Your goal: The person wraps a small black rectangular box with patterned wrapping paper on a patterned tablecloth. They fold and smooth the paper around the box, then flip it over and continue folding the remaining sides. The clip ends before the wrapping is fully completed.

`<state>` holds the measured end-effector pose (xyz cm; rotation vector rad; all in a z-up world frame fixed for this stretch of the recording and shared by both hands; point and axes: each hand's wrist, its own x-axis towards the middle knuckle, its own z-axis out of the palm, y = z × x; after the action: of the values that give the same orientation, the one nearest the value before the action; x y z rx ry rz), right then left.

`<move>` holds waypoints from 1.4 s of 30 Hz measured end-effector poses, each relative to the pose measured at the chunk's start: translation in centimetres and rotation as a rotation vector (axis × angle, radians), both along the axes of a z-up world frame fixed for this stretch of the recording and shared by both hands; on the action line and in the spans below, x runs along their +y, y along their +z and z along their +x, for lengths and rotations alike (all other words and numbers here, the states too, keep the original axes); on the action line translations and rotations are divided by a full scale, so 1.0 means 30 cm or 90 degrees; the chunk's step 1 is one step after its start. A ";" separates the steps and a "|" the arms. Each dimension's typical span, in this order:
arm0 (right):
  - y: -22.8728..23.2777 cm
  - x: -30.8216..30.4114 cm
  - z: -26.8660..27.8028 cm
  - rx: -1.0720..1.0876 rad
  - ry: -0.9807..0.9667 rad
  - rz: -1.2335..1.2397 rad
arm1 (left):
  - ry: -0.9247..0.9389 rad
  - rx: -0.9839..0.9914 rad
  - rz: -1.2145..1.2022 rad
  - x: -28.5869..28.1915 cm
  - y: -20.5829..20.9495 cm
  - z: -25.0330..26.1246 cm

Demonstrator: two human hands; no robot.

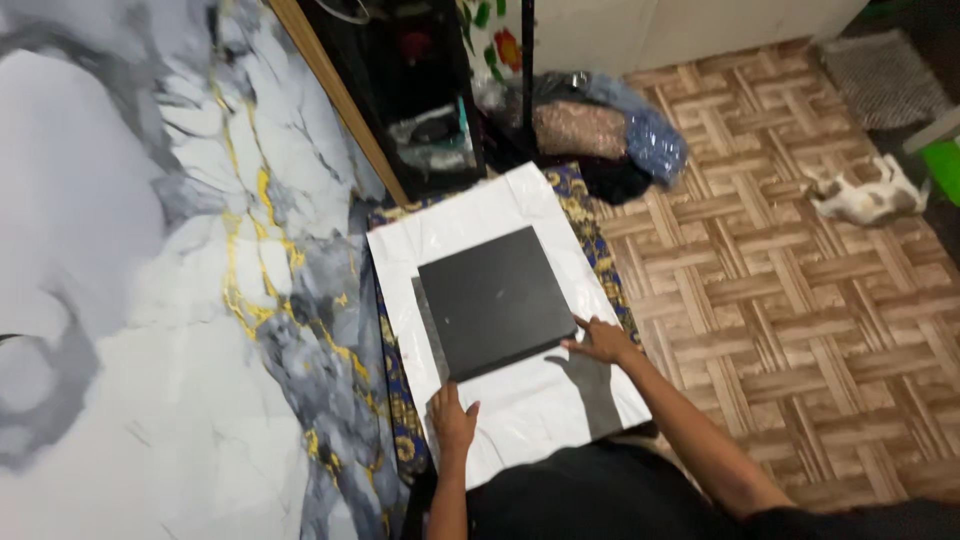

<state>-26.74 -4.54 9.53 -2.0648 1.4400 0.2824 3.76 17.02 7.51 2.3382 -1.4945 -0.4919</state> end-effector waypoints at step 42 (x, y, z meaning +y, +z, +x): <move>-0.122 -0.005 0.067 -0.479 -0.494 0.174 | 0.039 0.368 -0.009 0.013 -0.177 0.014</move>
<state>-24.73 -4.68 5.88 -1.0697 1.4586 -0.5290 4.17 17.42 2.21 1.9778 -1.1384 -1.0266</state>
